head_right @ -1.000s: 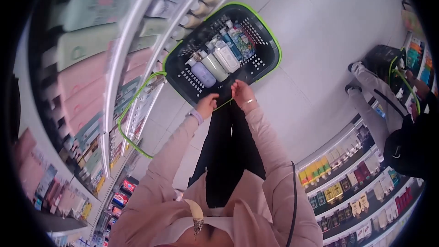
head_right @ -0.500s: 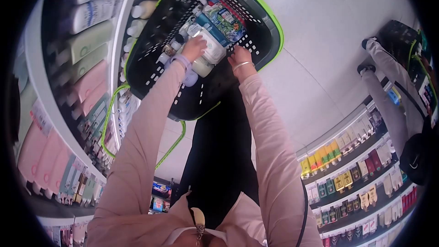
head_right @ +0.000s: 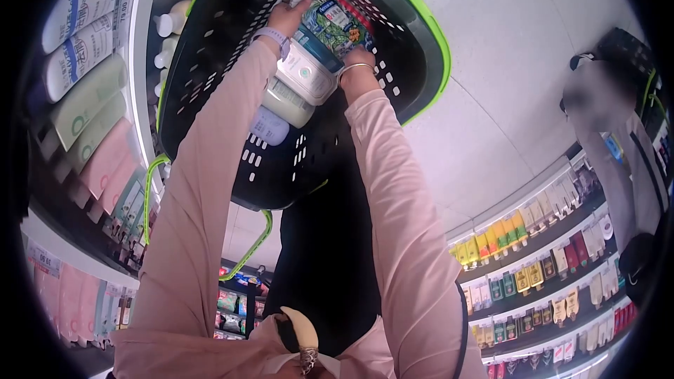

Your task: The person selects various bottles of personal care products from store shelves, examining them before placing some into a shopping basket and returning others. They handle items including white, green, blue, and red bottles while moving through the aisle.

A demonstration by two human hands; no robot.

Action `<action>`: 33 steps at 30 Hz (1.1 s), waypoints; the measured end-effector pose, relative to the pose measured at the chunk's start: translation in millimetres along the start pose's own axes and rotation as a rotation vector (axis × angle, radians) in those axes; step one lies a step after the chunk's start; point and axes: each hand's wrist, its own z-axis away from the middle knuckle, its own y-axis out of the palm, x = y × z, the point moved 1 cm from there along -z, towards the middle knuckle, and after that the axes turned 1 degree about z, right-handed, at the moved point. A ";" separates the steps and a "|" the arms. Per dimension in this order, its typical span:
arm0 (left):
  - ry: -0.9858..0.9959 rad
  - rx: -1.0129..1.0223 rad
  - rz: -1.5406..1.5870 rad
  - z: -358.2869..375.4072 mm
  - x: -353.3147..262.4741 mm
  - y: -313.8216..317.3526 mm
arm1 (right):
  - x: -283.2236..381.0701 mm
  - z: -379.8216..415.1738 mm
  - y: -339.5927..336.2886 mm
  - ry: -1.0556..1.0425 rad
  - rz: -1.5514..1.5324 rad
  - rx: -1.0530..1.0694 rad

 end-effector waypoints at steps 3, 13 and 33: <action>0.031 0.067 -0.080 12.9 -22.9 -10.4 | 0.9 8.0 -2.0 0.029 -0.021 -0.001; 0.029 -0.216 -0.075 43.7 -51.5 -9.1 | -11.2 26.9 0.8 0.133 -0.362 -0.035; 0.249 0.177 0.940 400.6 -224.0 -294.6 | -64.1 442.8 -185.2 -0.341 -0.031 0.902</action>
